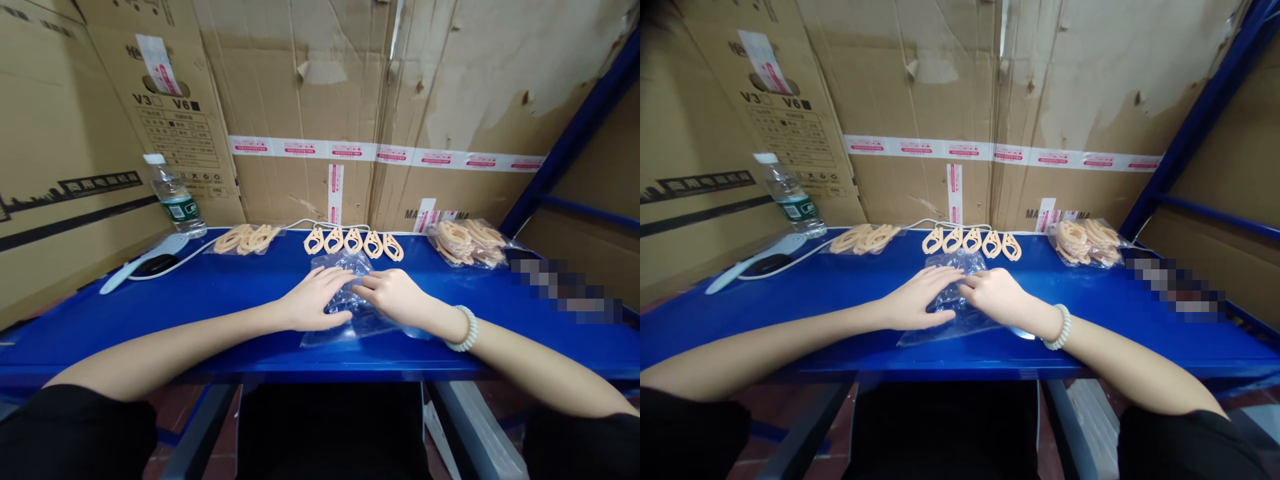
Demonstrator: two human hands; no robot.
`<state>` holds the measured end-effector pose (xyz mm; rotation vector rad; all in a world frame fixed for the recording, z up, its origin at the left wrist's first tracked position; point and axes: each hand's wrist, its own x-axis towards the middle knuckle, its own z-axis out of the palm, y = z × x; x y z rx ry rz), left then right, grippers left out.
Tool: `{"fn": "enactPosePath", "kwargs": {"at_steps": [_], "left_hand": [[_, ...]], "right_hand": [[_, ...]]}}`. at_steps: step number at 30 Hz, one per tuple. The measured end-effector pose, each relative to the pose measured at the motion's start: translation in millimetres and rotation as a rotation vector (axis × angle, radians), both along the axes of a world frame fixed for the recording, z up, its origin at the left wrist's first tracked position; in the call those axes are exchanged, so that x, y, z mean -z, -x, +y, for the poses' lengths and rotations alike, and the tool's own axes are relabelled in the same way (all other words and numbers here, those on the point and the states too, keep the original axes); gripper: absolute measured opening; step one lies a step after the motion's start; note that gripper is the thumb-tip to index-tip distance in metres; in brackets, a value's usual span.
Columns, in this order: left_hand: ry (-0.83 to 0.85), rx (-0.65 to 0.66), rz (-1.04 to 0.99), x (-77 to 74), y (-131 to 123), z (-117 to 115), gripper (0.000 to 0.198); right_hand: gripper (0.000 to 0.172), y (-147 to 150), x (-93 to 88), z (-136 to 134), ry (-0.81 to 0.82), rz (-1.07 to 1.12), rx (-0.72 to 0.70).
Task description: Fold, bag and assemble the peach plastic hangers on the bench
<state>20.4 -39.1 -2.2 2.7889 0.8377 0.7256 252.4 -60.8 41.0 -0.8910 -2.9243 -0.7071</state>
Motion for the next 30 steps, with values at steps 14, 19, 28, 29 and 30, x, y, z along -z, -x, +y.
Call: {"fn": "enactPosePath", "kwargs": {"at_steps": [14,19,28,29,30], "left_hand": [[-0.232,0.189,-0.251,6.5,0,-6,0.052],[-0.338,0.265,-0.167,-6.5,0,-17,0.018],[-0.226,0.110,0.085,-1.7,4,-34,0.028],[-0.222,0.098,0.094,0.3,3,-34,0.029],[-0.224,0.090,0.100,2.0,3,-34,0.031]], "right_hand": [[0.029,-73,-22.0,83,0.123,0.714,0.176],[0.073,-106,14.3,145,0.187,0.354,0.292],[0.067,-111,1.6,123,0.238,0.060,0.473],[0.062,-112,-2.2,116,0.248,0.052,0.484],[0.056,-112,-5.7,109,0.272,0.047,0.494]]}}
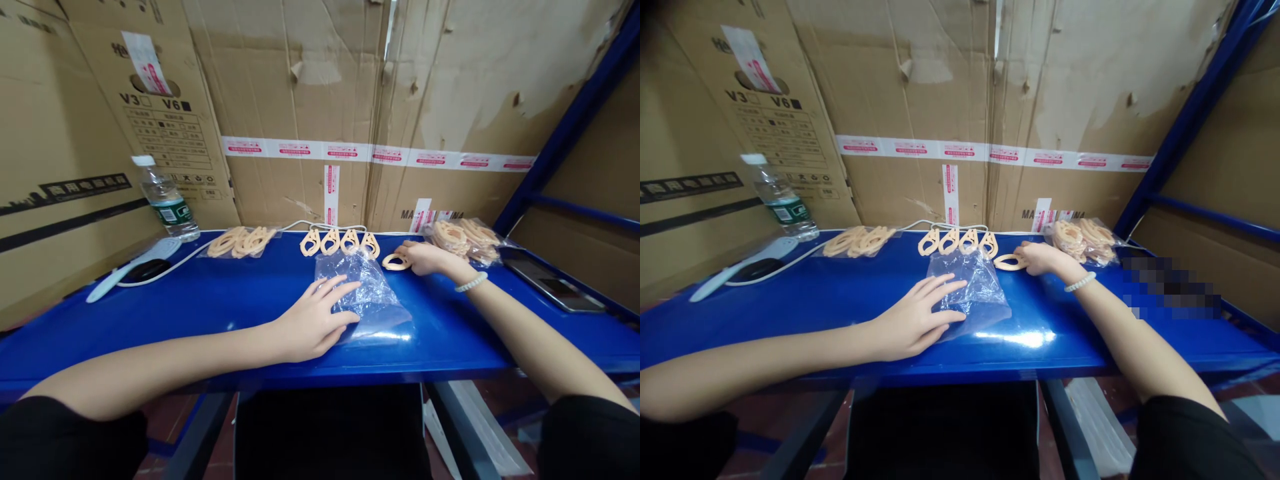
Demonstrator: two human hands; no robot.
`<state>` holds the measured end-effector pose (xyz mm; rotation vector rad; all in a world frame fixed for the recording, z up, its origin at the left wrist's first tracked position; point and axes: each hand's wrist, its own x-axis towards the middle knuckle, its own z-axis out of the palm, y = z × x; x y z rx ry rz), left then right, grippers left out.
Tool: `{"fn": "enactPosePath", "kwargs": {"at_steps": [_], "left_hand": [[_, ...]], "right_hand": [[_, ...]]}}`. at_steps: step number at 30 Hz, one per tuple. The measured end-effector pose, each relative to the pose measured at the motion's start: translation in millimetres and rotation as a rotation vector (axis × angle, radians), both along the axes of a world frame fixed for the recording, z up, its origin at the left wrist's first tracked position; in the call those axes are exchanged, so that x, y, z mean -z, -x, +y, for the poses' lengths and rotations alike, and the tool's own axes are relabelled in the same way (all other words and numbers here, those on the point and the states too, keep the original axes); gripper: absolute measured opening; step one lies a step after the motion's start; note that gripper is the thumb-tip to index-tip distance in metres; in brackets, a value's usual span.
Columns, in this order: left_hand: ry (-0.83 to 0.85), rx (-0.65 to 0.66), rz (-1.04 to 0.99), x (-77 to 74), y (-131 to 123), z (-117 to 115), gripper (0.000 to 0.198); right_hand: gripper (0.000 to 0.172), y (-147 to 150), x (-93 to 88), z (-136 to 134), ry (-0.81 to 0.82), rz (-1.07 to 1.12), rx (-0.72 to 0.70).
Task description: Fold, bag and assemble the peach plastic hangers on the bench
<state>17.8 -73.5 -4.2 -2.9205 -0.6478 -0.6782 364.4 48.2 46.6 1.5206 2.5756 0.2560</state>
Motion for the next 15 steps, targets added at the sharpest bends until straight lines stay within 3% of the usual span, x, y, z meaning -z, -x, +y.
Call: {"fn": "enactPosePath", "kwargs": {"at_steps": [5,7,11,15], "left_hand": [[-0.026,-0.012,-0.004,4.2,-2,1,0.034],[-0.023,-0.012,-0.014,5.0,-3,3,0.034],[-0.004,-0.011,-0.024,6.7,-3,5,0.034],[0.001,-0.009,-0.045,7.8,-4,6,0.035]], "right_hand": [[0.022,-2,-22.2,-20,0.231,0.109,0.013],[0.018,-4,-36.0,-26,0.252,0.195,-0.035],[0.026,1,-63.9,-48,-0.001,0.406,-0.218],[0.022,24,-75.7,-83,-0.289,0.746,-0.243]]}}
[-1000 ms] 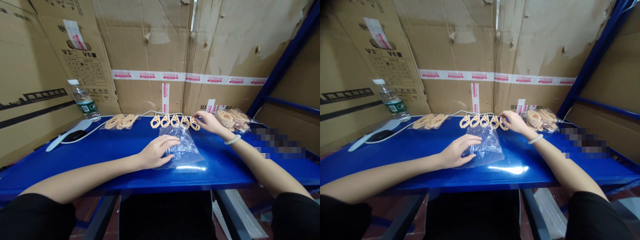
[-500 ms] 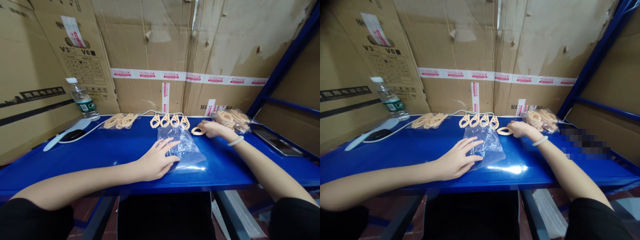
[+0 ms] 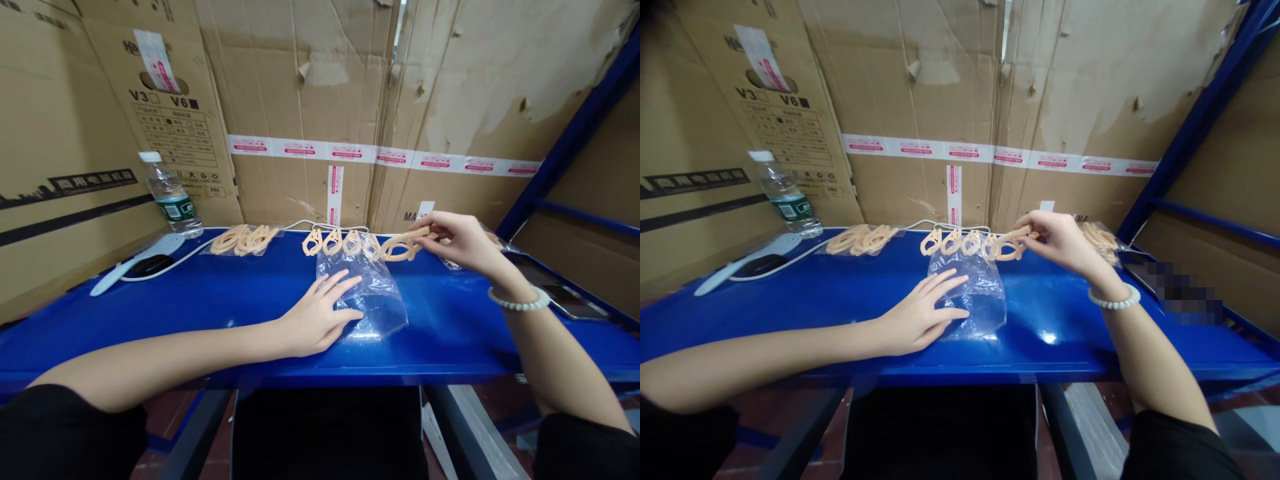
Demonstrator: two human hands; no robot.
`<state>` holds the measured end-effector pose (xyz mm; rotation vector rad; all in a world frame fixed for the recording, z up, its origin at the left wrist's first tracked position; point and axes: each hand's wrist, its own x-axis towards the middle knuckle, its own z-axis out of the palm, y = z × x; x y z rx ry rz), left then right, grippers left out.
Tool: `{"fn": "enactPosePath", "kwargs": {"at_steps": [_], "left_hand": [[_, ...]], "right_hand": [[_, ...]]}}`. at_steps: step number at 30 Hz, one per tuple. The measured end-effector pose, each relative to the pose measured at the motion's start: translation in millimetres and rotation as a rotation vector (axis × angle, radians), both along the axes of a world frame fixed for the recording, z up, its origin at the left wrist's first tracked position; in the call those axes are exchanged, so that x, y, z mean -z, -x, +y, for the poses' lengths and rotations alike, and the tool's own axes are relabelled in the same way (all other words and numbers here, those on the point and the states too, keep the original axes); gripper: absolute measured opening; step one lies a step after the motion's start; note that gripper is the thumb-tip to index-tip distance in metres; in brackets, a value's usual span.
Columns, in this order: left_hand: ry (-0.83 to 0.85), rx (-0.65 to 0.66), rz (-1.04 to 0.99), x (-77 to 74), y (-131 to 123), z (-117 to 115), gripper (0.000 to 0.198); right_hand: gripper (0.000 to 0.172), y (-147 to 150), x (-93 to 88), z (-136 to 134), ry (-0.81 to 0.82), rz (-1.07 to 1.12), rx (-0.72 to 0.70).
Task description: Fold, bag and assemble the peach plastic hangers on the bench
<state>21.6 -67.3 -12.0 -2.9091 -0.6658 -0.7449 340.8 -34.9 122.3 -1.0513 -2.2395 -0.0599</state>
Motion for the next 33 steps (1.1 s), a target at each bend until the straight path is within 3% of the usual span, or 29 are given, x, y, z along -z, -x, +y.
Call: {"fn": "enactPosePath", "kwargs": {"at_steps": [4,7,10,13,14,17,22,26,29,31,33], "left_hand": [[0.005,0.000,-0.017,0.3,0,1,0.035],[0.018,-0.002,-0.014,1.4,-1,1,0.036],[0.018,-0.004,-0.016,3.5,-1,3,0.037],[0.009,-0.005,-0.009,4.8,-1,5,0.039],[0.006,-0.003,-0.003,4.8,-1,5,0.040],[0.003,0.011,0.013,4.2,-1,5,0.039],[0.007,0.013,0.028,3.7,-1,4,0.039],[0.002,0.008,0.039,3.9,-2,2,0.039],[-0.007,0.009,0.030,3.2,-2,0,0.039],[-0.019,0.008,0.027,1.4,-2,-3,0.039],[-0.034,-0.003,0.045,-1.6,-3,-7,0.038]], "right_hand": [[0.022,19,-5.4,-34,-0.064,0.398,-0.141],[0.018,25,-11.5,-55,-0.183,0.464,-0.253],[0.015,33,-9.0,-69,-0.149,0.211,-0.405],[0.003,45,8.5,-74,-0.031,-0.153,-0.502],[0.009,50,17.0,-74,-0.017,-0.259,-0.507],[0.018,64,46.0,-69,-0.156,-0.521,-0.447],[0.021,79,90.8,-50,-0.468,-0.774,-0.181],[0.026,86,103.5,-39,-0.548,-0.797,-0.100],[0.023,86,95.7,-33,-0.499,-0.728,-0.103],[0.012,82,85.2,-23,-0.338,-0.606,-0.178],[0.014,74,73.9,-3,-0.101,-0.414,-0.286]]}}
